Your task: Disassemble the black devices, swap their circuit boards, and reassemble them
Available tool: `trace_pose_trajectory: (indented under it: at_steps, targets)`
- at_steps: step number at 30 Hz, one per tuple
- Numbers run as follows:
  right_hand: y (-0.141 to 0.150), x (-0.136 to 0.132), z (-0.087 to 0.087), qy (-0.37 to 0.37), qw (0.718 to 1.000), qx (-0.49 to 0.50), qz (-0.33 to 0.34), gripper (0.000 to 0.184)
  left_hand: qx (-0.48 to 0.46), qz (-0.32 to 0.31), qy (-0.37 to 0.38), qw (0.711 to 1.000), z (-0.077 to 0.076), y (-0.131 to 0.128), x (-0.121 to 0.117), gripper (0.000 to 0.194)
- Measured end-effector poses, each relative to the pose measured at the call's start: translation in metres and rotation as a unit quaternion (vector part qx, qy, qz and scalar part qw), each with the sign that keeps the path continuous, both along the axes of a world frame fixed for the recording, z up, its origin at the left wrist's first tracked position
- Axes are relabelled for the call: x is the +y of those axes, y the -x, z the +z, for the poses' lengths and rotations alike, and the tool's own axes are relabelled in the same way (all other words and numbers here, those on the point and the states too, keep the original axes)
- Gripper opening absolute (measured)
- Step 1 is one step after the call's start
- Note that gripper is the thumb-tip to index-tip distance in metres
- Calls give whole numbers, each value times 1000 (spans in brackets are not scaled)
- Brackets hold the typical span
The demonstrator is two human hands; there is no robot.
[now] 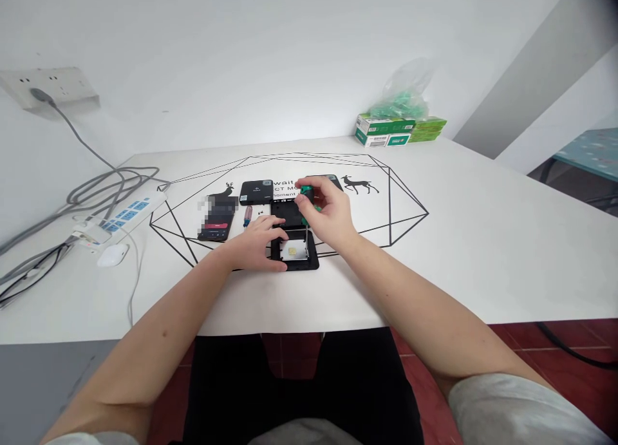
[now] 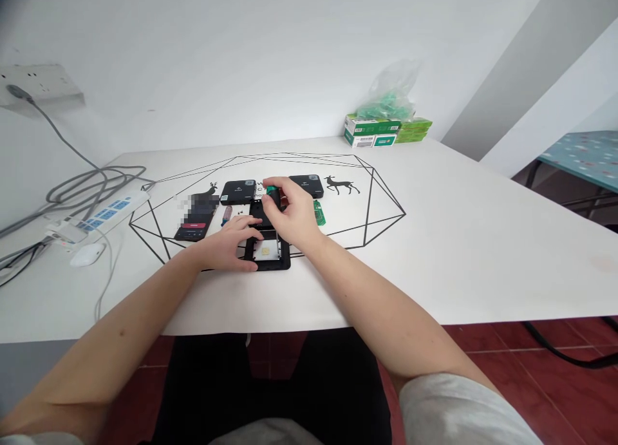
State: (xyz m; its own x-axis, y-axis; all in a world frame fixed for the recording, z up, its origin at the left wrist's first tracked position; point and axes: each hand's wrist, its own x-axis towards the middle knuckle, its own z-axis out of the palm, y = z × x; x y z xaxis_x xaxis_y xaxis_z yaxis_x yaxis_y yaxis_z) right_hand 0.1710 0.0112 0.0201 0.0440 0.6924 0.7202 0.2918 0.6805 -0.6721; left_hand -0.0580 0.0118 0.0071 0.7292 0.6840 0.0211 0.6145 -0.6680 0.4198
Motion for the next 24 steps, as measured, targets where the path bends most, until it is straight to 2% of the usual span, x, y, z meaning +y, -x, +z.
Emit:
trace_pose_trajectory:
  at_steps: [6, 24]
  targets:
    - [1, -1, -2, -31, 999, -26, 0, 19, -10, 10, 21, 1000, 2, -2, -2, 37]
    - [2, -4, -4, -56, 997, -54, -6, 19, -34, 16, 28, 999, -1, -1, 0, 35]
